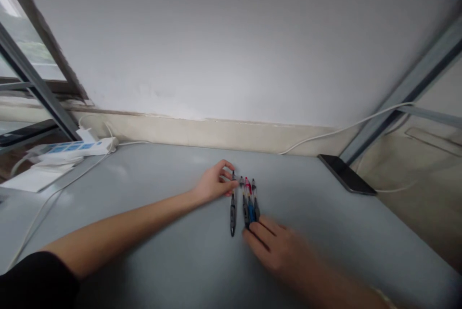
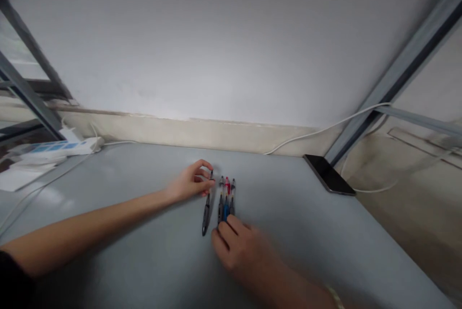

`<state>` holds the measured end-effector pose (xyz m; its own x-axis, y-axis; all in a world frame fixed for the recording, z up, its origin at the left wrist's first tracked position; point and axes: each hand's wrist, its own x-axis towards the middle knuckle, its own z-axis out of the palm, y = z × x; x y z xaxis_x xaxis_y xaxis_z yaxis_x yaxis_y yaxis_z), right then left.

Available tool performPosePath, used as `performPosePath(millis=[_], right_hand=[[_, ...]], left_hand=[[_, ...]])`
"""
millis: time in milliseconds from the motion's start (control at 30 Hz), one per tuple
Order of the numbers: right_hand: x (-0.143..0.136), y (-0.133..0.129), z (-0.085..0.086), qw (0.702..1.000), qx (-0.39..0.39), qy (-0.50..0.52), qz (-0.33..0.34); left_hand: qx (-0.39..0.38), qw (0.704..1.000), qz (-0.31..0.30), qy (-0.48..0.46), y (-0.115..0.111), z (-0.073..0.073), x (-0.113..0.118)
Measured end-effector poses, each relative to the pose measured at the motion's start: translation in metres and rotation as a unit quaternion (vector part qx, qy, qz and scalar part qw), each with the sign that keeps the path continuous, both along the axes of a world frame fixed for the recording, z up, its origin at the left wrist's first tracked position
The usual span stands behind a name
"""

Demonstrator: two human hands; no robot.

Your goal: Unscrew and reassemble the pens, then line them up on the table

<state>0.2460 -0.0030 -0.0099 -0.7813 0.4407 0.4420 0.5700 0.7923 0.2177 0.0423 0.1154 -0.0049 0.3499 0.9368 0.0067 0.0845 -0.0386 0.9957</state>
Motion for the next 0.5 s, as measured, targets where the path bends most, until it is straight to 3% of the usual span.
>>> performPosePath(millis=[267,500], right_hand=[[-0.005,-0.003,0.000,0.998,0.044,-0.047,-0.009],[-0.004,-0.001,0.001,0.998,0.044,-0.048,0.016]], left_hand=[[0.038,0.996,0.034,0.076,0.001,-0.010,0.010],[-0.050,0.997,-0.022,0.062,-0.042,0.001,-0.008]])
